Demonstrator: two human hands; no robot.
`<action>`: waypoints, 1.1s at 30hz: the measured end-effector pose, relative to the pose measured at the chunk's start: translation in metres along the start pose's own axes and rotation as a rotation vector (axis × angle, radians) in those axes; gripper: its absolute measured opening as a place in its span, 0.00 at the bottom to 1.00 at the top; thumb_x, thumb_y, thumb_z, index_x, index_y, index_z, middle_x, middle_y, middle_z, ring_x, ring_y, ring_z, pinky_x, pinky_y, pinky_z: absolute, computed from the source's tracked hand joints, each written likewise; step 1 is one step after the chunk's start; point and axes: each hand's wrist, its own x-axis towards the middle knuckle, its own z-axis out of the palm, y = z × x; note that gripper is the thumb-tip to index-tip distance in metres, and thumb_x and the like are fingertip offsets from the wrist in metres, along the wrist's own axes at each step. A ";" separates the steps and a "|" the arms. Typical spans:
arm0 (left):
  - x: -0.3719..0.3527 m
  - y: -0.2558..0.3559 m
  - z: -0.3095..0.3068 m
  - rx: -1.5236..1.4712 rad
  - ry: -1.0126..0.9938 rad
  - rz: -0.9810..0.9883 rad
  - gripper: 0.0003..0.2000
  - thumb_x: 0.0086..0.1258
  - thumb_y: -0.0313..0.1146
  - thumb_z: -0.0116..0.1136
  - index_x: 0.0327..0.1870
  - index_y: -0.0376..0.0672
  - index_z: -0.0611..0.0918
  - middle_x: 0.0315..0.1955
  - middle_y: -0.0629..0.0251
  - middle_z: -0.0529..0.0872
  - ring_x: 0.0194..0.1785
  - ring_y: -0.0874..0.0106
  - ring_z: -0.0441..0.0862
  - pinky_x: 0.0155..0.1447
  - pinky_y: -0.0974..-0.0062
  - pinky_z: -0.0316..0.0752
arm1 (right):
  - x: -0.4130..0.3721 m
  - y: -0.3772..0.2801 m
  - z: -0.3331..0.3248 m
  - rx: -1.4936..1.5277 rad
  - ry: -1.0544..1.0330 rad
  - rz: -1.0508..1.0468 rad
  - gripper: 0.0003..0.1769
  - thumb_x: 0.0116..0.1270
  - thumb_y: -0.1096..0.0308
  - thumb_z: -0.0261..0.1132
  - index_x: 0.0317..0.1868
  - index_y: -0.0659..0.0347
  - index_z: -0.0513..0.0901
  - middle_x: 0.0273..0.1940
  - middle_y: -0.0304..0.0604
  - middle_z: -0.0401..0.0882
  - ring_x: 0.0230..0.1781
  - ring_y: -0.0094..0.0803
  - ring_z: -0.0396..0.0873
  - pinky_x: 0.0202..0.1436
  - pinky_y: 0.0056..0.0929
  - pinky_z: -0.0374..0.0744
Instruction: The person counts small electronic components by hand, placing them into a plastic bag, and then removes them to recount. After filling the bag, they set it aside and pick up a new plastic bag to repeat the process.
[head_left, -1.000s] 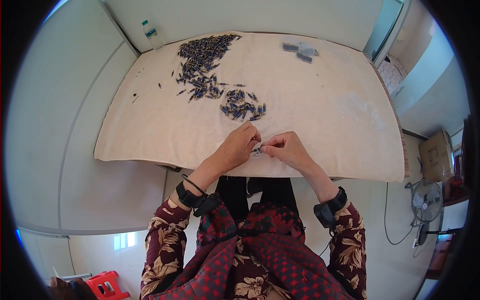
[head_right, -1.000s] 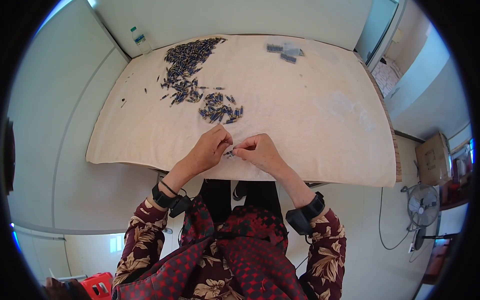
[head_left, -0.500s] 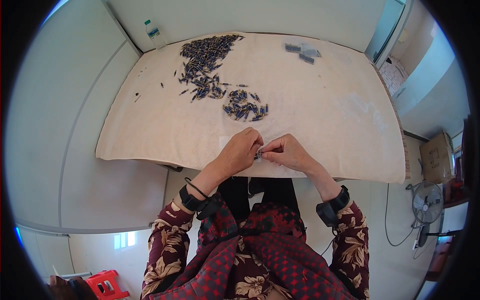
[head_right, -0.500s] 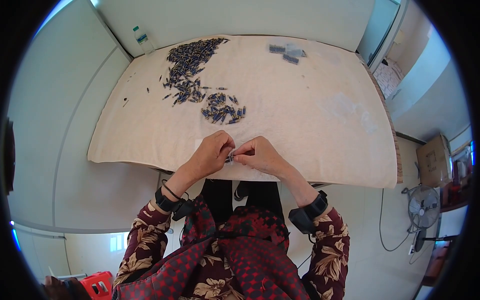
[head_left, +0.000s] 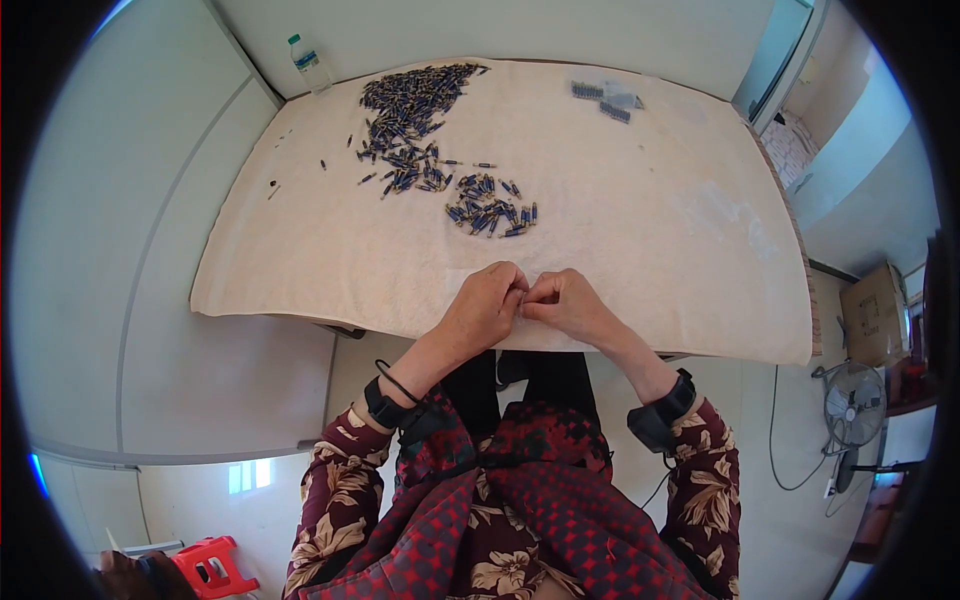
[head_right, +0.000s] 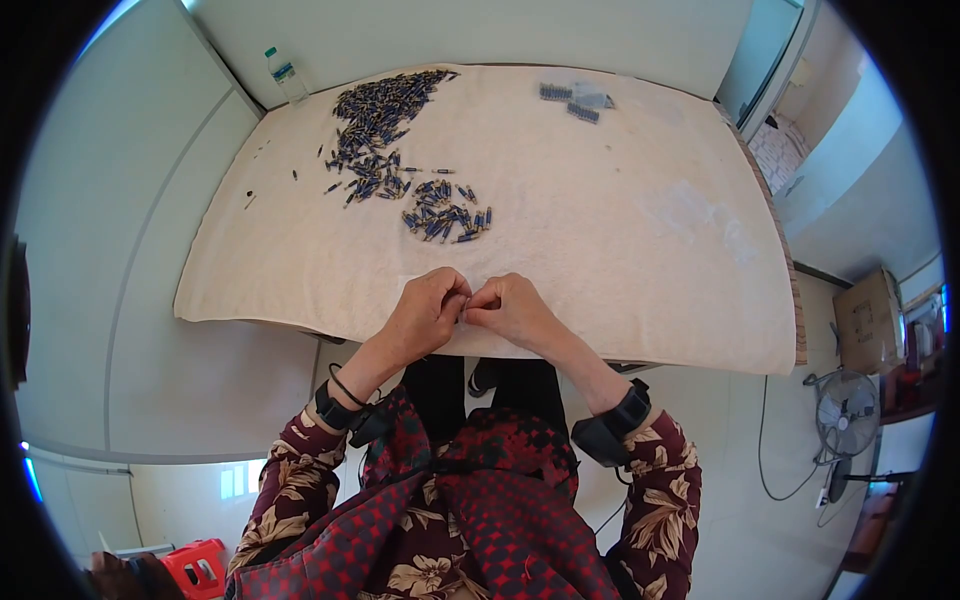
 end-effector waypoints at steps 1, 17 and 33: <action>0.000 0.001 0.001 0.001 -0.004 0.000 0.04 0.60 0.17 0.54 0.35 0.35 0.77 0.29 0.53 0.80 0.32 0.58 0.80 0.36 0.68 0.74 | 0.003 -0.001 -0.002 0.020 -0.036 0.070 0.05 0.57 0.72 0.69 0.31 0.66 0.87 0.24 0.42 0.84 0.25 0.22 0.78 0.31 0.23 0.75; -0.018 -0.008 -0.013 -0.089 0.109 -0.136 0.08 0.57 0.20 0.61 0.37 0.38 0.77 0.33 0.57 0.80 0.37 0.57 0.79 0.38 0.67 0.74 | -0.005 -0.006 0.003 0.091 0.029 0.155 0.06 0.59 0.74 0.66 0.29 0.70 0.85 0.22 0.43 0.81 0.21 0.23 0.79 0.25 0.22 0.75; -0.051 -0.015 -0.005 0.324 0.114 0.018 0.18 0.47 0.30 0.73 0.38 0.41 0.78 0.36 0.60 0.77 0.41 0.59 0.75 0.43 0.66 0.72 | -0.007 -0.019 0.000 -0.199 -0.026 0.036 0.04 0.58 0.73 0.68 0.32 0.65 0.87 0.31 0.42 0.79 0.28 0.25 0.78 0.32 0.23 0.75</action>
